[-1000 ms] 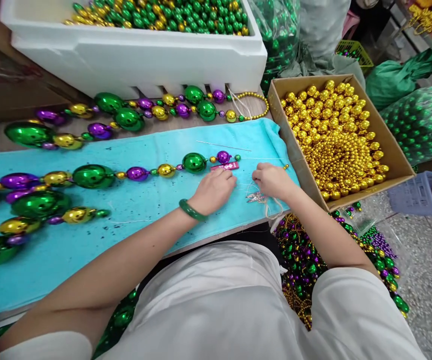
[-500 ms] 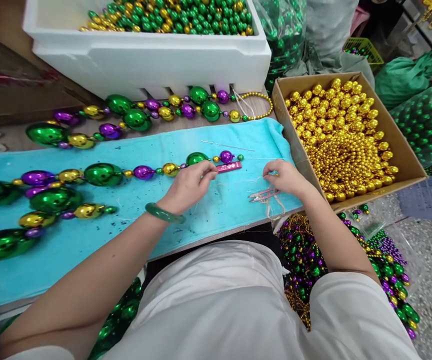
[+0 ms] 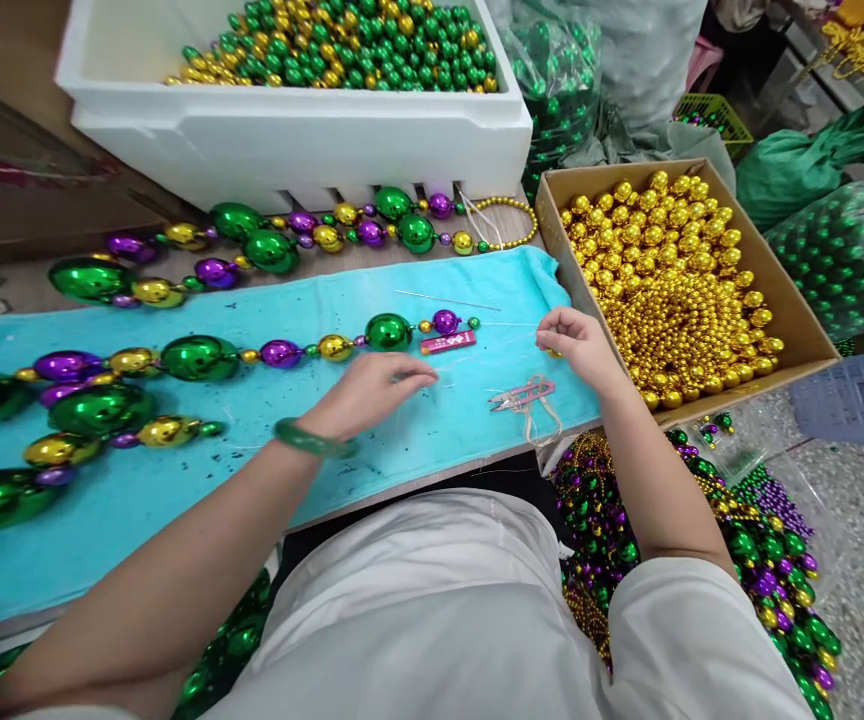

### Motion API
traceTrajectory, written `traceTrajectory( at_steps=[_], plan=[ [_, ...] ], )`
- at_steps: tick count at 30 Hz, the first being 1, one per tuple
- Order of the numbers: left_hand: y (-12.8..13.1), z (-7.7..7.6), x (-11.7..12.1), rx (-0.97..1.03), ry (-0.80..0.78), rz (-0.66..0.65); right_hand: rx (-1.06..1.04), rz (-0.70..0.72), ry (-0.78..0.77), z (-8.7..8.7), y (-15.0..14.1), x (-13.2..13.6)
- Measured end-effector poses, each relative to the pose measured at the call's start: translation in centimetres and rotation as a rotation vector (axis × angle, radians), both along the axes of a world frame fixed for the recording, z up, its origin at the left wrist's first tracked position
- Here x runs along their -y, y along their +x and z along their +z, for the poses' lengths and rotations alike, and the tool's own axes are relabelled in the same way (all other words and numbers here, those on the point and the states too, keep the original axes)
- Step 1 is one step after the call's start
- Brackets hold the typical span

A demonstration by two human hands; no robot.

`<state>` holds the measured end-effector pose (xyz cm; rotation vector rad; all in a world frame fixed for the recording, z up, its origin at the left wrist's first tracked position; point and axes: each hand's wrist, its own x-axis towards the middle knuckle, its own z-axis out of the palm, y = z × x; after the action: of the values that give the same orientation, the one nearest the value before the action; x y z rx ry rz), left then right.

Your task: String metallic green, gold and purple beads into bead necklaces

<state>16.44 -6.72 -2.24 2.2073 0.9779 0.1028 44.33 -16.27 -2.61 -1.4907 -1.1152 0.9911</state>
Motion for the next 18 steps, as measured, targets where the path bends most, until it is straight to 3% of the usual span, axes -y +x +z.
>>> traceTrajectory(
  at_steps=[3,5,7,9,11,13,15,18],
  plan=[
    [-4.8,1.5,-0.6,-0.114,-0.164,0.194,-0.093,-0.009,0.084,-0.3,0.5,0.0],
    [-8.0,2.1,-0.8,-0.242,-0.183,0.306,-0.126,-0.002,0.128,0.0,0.1,0.1],
    [-10.5,2.6,-0.6,-0.341,-0.021,0.354,-0.13,-0.014,0.187,0.9,-1.1,0.2],
    [-11.9,3.0,0.5,-0.347,0.34,0.386,-0.077,-0.045,0.257,2.1,-3.0,0.3],
    [-12.0,3.5,2.2,-0.197,0.684,0.436,0.054,-0.061,0.311,3.5,-5.4,0.3],
    [-10.9,4.0,4.4,0.084,0.778,0.441,0.234,-0.027,0.359,4.7,-7.7,0.1],
    [-8.8,4.4,6.4,0.3,0.578,0.324,0.411,0.039,0.407,5.7,-9.9,-0.3],
    [-5.4,4.6,8.0,0.439,0.31,0.182,0.624,0.157,0.49,7.2,-12.7,-1.0]
  ],
)
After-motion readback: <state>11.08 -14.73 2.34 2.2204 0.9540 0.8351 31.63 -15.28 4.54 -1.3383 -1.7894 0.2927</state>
